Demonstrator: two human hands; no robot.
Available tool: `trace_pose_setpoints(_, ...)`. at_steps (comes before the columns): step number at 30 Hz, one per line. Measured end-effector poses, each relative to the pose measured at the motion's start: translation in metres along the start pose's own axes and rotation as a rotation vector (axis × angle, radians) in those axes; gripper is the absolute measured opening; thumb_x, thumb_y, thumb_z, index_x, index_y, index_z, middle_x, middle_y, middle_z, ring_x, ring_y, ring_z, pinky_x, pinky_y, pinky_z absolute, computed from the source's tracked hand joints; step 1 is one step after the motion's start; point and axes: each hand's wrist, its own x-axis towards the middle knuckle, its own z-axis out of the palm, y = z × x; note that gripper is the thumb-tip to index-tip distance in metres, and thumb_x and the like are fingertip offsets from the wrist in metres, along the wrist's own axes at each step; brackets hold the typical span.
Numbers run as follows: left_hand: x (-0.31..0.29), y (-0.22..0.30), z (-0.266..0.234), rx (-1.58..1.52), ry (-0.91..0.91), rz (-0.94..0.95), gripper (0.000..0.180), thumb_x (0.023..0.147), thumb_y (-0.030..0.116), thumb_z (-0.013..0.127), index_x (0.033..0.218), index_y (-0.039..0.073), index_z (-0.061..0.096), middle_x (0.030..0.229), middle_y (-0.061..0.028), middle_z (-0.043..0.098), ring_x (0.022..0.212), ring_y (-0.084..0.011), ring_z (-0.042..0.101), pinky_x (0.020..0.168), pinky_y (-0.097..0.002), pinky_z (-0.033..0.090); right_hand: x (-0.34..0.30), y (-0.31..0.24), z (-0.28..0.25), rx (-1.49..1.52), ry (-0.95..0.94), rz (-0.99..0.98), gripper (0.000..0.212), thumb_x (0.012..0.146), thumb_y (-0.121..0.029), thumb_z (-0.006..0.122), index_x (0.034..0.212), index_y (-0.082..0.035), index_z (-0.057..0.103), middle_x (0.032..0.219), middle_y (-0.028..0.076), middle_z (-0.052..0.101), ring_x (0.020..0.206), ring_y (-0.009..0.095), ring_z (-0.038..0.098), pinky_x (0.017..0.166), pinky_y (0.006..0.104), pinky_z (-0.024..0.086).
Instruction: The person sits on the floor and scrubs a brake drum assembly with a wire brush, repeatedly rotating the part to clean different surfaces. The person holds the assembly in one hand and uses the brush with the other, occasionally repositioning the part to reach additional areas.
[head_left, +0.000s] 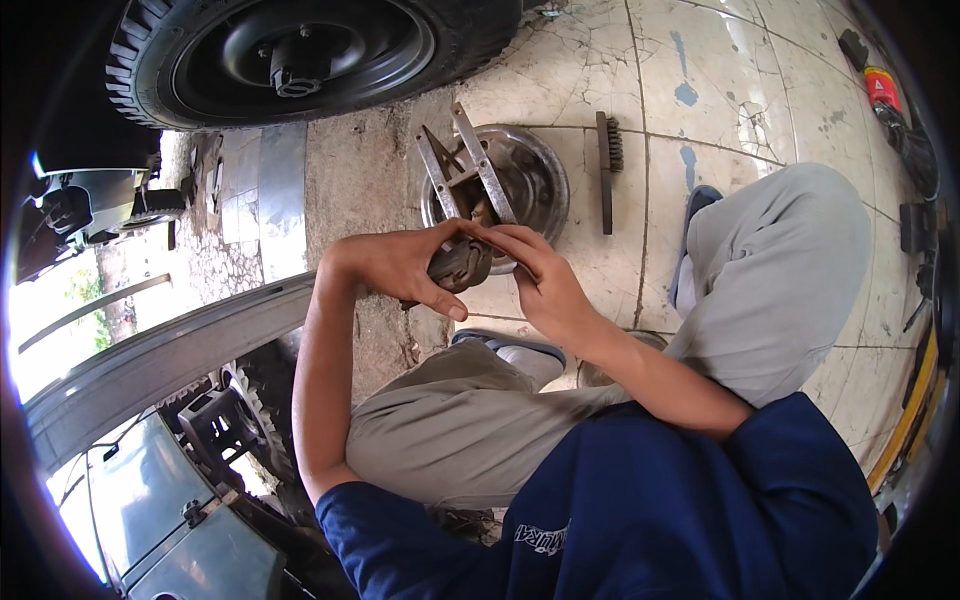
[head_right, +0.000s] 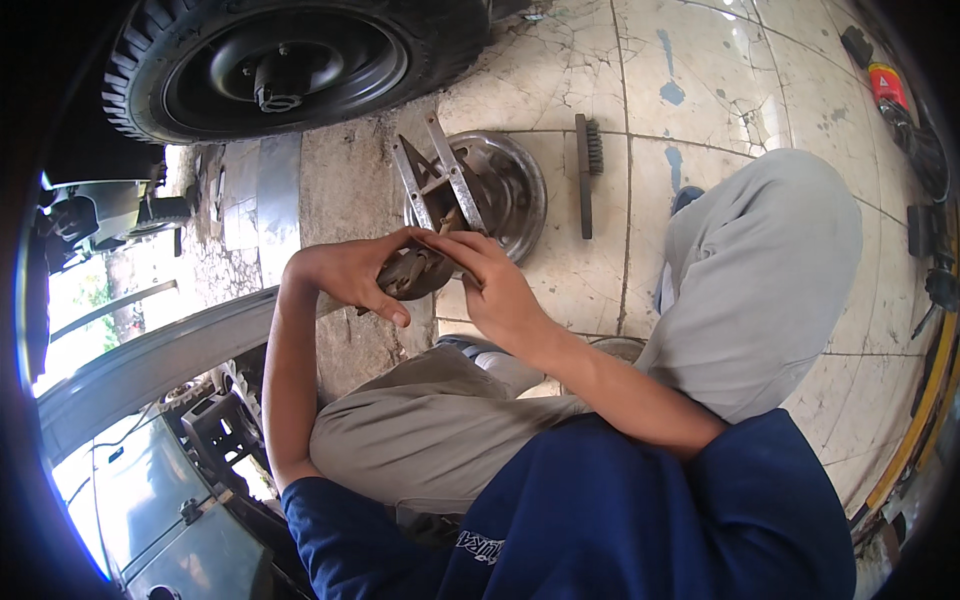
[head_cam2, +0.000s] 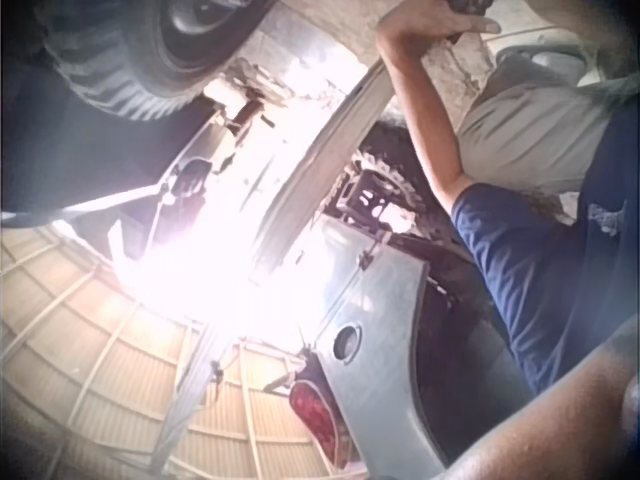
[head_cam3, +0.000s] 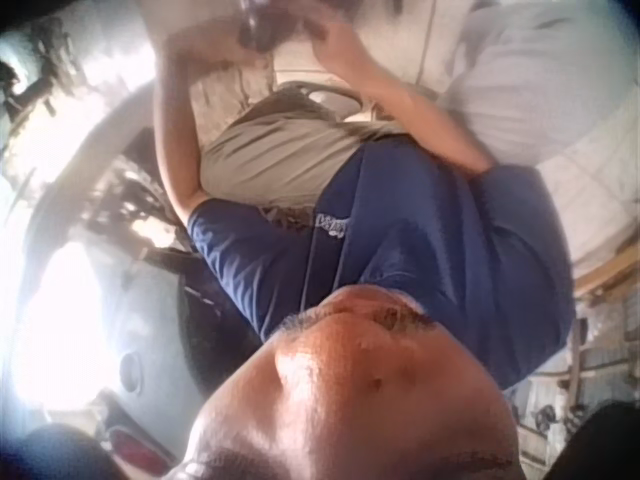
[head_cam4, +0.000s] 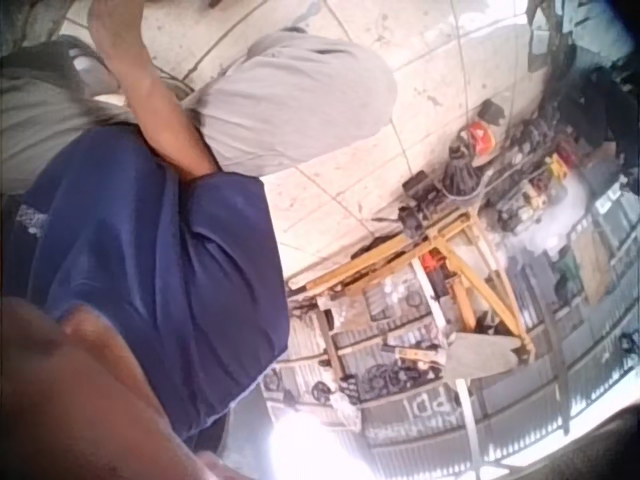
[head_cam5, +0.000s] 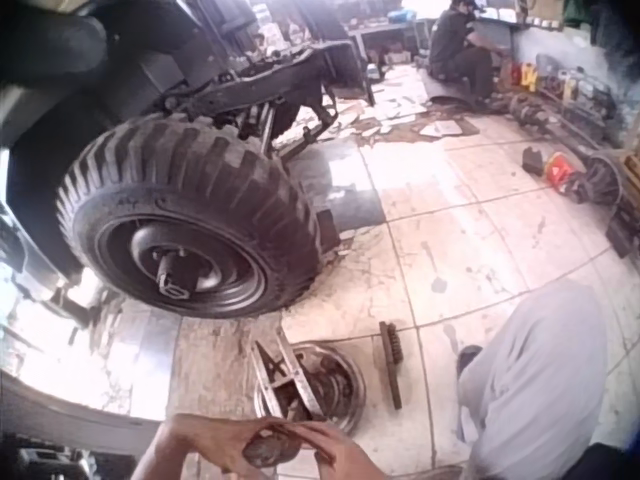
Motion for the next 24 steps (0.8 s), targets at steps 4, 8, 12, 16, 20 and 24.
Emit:
trace_pose_setpoints(4,0.000,-0.005,0.003,-0.018,-0.010,0.013,0.136,0.061,0.060,0.095,0.159,0.003,0.020,0.139,-0.0253,0.057,0.130,-0.0352,0.058,0.108,-0.0419,0.046,-0.006,-0.026,0.001,-0.031,-0.022,-0.132,0.054,0.085,0.015,0.049,0.133,-0.005,0.064,0.132,0.016,0.061,0.122,0.036,0.057,0.107,0.0417,0.045)
trace_pose_setpoints(8,0.003,-0.008,0.004,-0.050,0.016,0.127,0.138,0.062,0.059,0.095,0.162,0.007,0.016,0.140,-0.0254,0.056,0.129,-0.0355,0.058,0.108,-0.0426,0.046,-0.009,0.037,-0.005,0.074,-0.022,0.176,0.056,0.088,0.018,0.037,0.136,0.002,0.061,0.138,0.014,0.061,0.130,0.026,0.057,0.114,0.0334,0.038)
trace_pose_setpoints(12,0.001,0.000,0.003,-0.048,-0.004,0.038,0.142,0.063,0.061,0.094,0.165,0.013,0.007,0.144,-0.0264,0.053,0.130,-0.0366,0.057,0.109,-0.0434,0.045,-0.007,0.036,-0.001,0.324,0.145,0.260,0.055,0.092,0.014,0.031,0.143,0.005,0.052,0.147,0.013,0.056,0.137,0.021,0.052,0.120,0.0316,0.032)
trace_pose_setpoints(16,0.002,-0.013,0.006,0.003,0.061,0.068,0.144,0.063,0.060,0.094,0.165,0.013,0.003,0.143,-0.0265,0.054,0.130,-0.0364,0.057,0.109,-0.0431,0.046,-0.007,0.013,0.004,0.209,0.106,-0.031,0.064,0.087,0.018,0.035,0.146,0.000,0.051,0.151,0.015,0.052,0.141,0.024,0.049,0.119,0.0352,0.035)
trace_pose_setpoints(20,0.000,-0.014,0.008,0.040,0.066,0.064,0.141,0.066,0.060,0.092,0.165,0.009,0.006,0.145,-0.0290,0.051,0.131,-0.0385,0.056,0.108,-0.0412,0.046,-0.017,0.016,0.007,-0.013,-0.061,0.057,0.068,0.086,0.019,0.038,0.149,-0.003,0.050,0.150,0.017,0.052,0.142,0.030,0.047,0.119,0.0368,0.035)
trace_pose_setpoints(24,-0.006,-0.001,0.007,-0.017,0.062,0.054,0.139,0.068,0.061,0.089,0.165,0.007,0.007,0.146,-0.0303,0.051,0.131,-0.0398,0.057,0.108,-0.0407,0.045,-0.017,-0.009,0.012,0.062,0.049,-0.086,0.070,0.084,0.018,0.039,0.151,-0.002,0.046,0.151,0.019,0.050,0.144,0.034,0.045,0.120,0.0378,0.034)
